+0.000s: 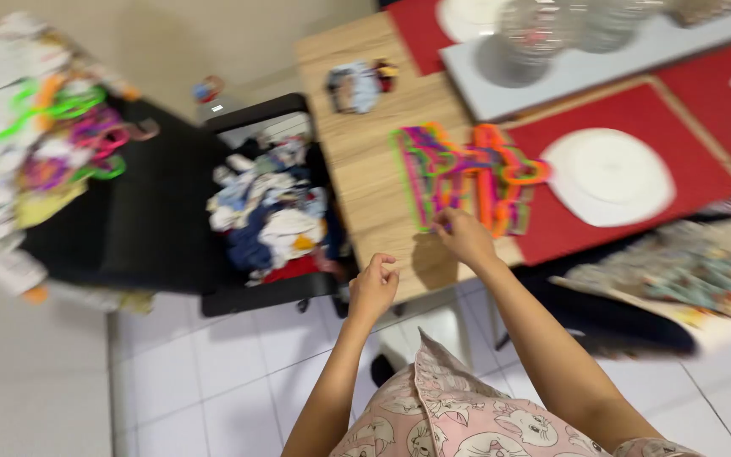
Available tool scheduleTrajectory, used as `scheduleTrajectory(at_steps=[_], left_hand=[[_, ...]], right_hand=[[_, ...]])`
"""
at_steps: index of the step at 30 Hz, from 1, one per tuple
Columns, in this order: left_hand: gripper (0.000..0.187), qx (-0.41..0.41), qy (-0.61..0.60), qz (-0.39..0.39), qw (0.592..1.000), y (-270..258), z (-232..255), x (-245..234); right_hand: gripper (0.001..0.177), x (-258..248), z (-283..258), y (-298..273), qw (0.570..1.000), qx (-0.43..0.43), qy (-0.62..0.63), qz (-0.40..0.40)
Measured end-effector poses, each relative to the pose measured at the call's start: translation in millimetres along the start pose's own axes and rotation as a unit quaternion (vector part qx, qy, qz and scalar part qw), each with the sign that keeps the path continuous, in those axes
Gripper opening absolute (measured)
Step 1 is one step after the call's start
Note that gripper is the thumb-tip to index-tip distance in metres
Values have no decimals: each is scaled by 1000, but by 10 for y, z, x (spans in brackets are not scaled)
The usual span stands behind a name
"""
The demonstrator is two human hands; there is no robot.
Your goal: The person picks up various small garments from a pile on a chair and places them onto colorful plastic hangers. They handle items such as a yellow shirt, a white tank top, and patterned baby clothes, then place the hung items on the chair. The process is repeated for several pieces of clothing.
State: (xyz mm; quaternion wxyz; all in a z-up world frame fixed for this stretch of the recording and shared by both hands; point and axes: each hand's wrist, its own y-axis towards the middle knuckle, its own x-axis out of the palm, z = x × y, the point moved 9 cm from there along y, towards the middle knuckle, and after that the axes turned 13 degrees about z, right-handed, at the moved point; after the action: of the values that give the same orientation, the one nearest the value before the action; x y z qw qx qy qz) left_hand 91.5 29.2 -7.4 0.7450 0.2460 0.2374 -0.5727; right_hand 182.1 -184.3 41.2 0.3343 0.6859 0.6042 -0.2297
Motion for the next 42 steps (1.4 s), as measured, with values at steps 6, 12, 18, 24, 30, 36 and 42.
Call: scheduleTrajectory(at_steps=[6, 12, 18, 24, 30, 36, 42], left_hand=[[33, -96, 61, 57, 992, 234, -1257, -968], [46, -140, 71, 76, 985, 301, -2062, -1346], [60, -213, 37, 28, 976, 186, -2451, -1389], [62, -273, 39, 5, 961, 388, -2664, -1579], [60, -316, -45, 51, 946, 658, -2988, -1469], [62, -435, -318, 86, 838, 907, -3237, -1098], [85, -542, -633, -17, 553, 1519, -2737, -1032]], right_hand=[[22, 1267, -937, -34, 990, -88, 51, -100], [22, 2317, -1489, -69, 956, -211, 97, -181], [24, 3720, -1388, 66, 923, -274, 11, -270], [49, 4615, -1214, 121, 895, -225, -138, -360], [50, 4577, -1479, 354, 926, -222, -132, -276], [17, 3760, -2294, 779, 966, -80, 160, -185], [24, 2496, -3387, 639, 850, -175, 331, -371]])
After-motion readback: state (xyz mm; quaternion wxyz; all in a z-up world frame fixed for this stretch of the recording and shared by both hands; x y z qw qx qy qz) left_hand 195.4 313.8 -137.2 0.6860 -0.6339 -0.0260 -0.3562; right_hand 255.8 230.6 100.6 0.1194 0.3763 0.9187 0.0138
